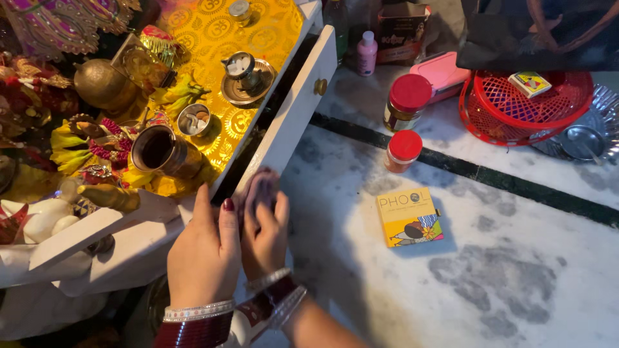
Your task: The person wipes a small white and gold shrine with a cloth and sprays it with a cleaning liquid.
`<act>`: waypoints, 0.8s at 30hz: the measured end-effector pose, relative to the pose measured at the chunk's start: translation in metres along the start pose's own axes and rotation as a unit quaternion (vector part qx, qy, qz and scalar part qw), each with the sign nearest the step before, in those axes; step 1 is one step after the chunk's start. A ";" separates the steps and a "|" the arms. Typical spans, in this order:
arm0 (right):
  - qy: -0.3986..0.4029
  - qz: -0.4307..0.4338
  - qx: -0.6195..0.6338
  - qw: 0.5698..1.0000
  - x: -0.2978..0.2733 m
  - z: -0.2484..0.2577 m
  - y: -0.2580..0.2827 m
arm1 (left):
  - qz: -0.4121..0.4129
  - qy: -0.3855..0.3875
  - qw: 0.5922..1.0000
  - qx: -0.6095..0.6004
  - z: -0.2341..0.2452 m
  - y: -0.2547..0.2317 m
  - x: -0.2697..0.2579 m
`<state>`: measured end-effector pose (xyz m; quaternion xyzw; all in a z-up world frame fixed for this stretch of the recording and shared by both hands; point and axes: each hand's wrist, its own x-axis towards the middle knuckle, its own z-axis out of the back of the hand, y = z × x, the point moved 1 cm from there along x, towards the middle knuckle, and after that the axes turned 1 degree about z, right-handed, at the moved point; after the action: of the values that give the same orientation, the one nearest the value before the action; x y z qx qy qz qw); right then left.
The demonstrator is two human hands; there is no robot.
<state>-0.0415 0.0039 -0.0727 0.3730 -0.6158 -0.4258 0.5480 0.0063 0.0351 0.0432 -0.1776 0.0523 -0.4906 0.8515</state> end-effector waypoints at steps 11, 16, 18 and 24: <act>-0.017 -0.285 0.178 0.942 -0.059 -0.015 -0.057 | 0.017 -0.019 1.000 0.002 -0.002 0.002 -0.004; -0.050 -0.347 0.084 0.933 -0.029 -0.023 -0.111 | 0.002 -0.033 0.999 -0.001 -0.005 0.001 -0.005; -0.083 -0.337 0.154 0.925 -0.004 -0.020 -0.124 | -0.004 -0.042 0.999 -0.003 -0.006 0.001 -0.008; 0.024 -0.129 0.167 0.977 0.049 0.018 -0.078 | 0.008 -0.041 0.999 -0.015 -0.004 -0.003 -0.012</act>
<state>-0.0654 -0.0680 -0.1287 0.5454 -0.6118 -0.3753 0.4328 -0.0037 0.0426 0.0394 -0.2103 0.0260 -0.4748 0.8542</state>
